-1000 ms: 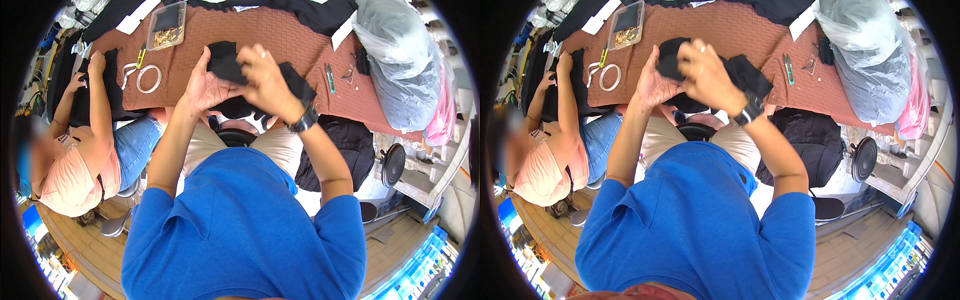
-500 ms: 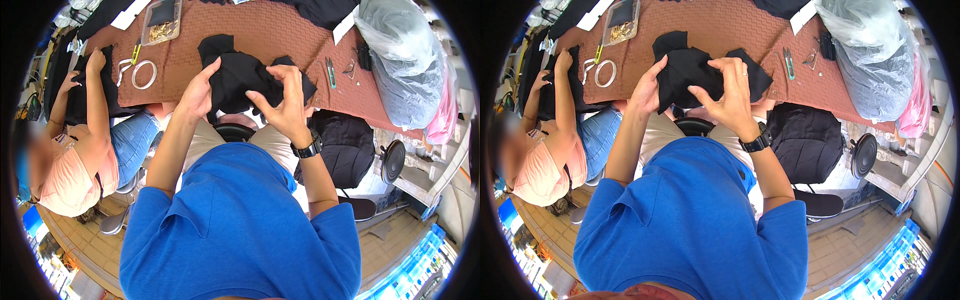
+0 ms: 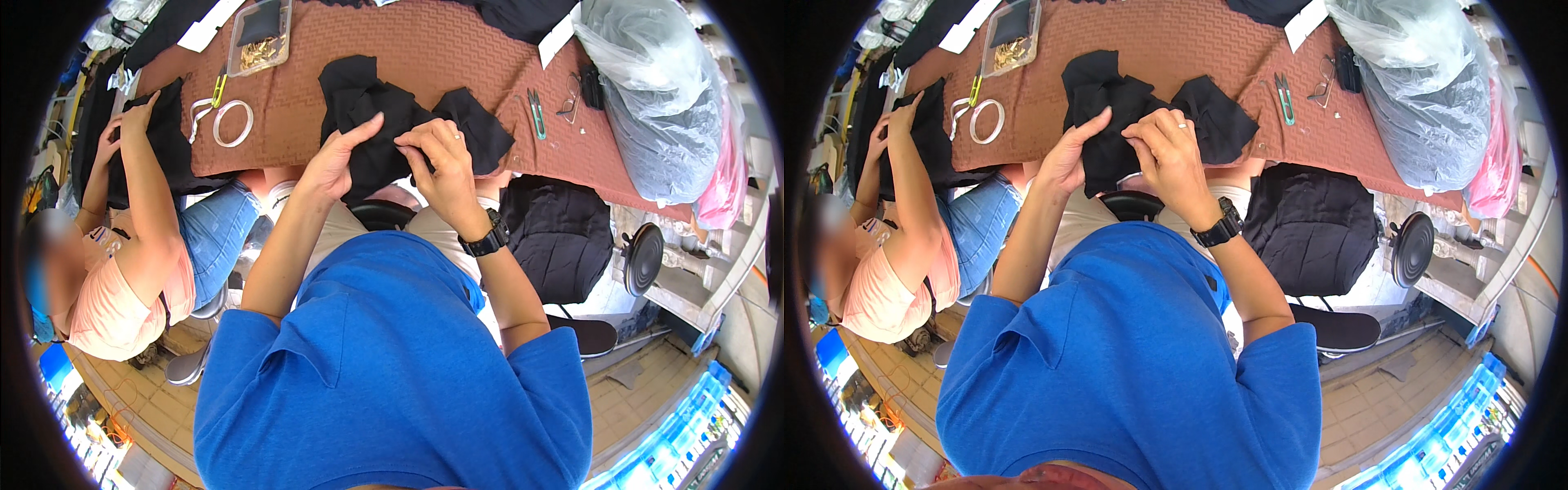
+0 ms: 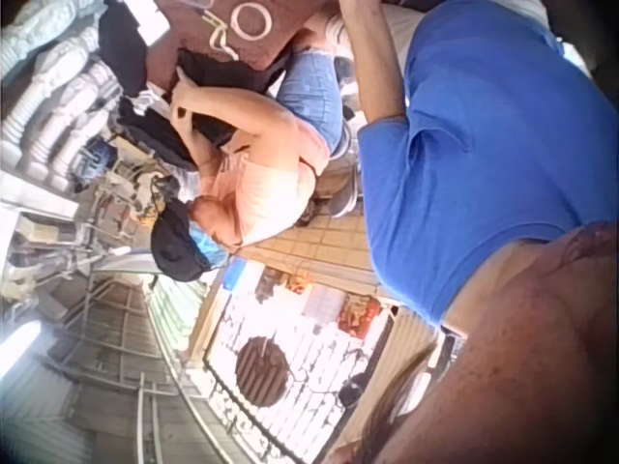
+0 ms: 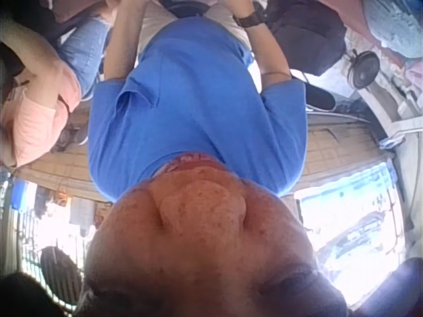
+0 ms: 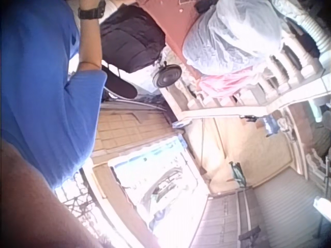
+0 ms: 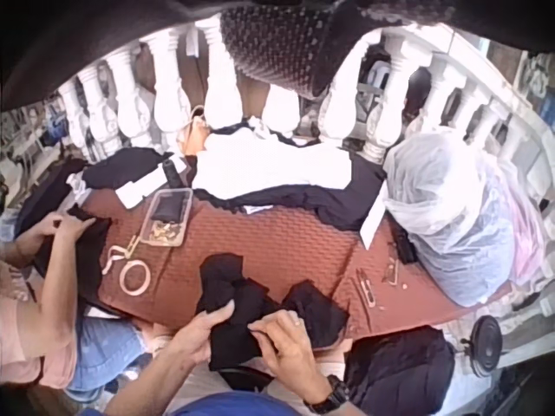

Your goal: The person attaches small white tags to several black garments by hand at a workbench. They select tags from a clear container, place them on the fabric, and secure them before setting each garment aside.

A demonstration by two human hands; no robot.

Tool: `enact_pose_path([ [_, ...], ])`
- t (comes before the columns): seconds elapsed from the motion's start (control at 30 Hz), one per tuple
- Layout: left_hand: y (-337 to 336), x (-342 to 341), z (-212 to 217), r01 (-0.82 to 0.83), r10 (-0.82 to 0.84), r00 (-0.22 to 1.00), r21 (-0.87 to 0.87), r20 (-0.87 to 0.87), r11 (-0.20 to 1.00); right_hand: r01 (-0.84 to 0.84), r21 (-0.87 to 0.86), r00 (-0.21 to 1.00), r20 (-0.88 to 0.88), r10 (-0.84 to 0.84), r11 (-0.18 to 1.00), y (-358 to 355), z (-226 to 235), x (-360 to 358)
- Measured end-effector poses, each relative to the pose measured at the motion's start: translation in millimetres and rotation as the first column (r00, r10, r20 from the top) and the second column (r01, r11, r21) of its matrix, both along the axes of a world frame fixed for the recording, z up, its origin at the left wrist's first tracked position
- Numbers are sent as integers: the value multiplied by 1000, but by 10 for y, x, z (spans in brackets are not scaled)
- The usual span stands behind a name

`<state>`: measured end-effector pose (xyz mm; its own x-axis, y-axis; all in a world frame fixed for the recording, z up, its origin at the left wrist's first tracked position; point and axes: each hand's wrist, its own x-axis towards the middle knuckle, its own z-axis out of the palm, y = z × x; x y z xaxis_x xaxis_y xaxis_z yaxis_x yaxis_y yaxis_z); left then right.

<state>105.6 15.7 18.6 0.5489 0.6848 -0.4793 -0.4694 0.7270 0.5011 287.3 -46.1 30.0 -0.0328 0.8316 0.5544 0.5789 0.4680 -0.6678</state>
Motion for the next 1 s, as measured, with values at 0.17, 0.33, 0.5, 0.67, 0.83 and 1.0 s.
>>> enact_pose_path([
  [0.17, -56, 34, 55, -1, 15, 987, 85, -159, 996, -6, -37, 995, 101, 10, 999, -114, 117, 14],
  [0.33, -117, 140, 284, -72, 100, 981, 172, -164, 982, 94, 19, 993, -73, -92, 995, -3, 109, 55],
  [0.5, -172, 162, 271, -96, 157, 973, 322, -170, 942, 17, 13, 995, -103, -16, 1000, 100, 245, 4],
  [0.67, -203, 190, 245, -114, 226, 948, 426, -225, 898, -24, 97, 998, -60, 30, 995, 163, 253, 32],
  [0.83, -173, 216, 179, -163, 247, 949, 365, -198, 917, 62, 154, 973, -230, -26, 986, 143, 510, 115],
  [1.0, -124, 76, 117, 1, 3, 993, 25, -120, 1000, -63, 190, 797, -582, 164, 980, -6, 1072, 499],
])
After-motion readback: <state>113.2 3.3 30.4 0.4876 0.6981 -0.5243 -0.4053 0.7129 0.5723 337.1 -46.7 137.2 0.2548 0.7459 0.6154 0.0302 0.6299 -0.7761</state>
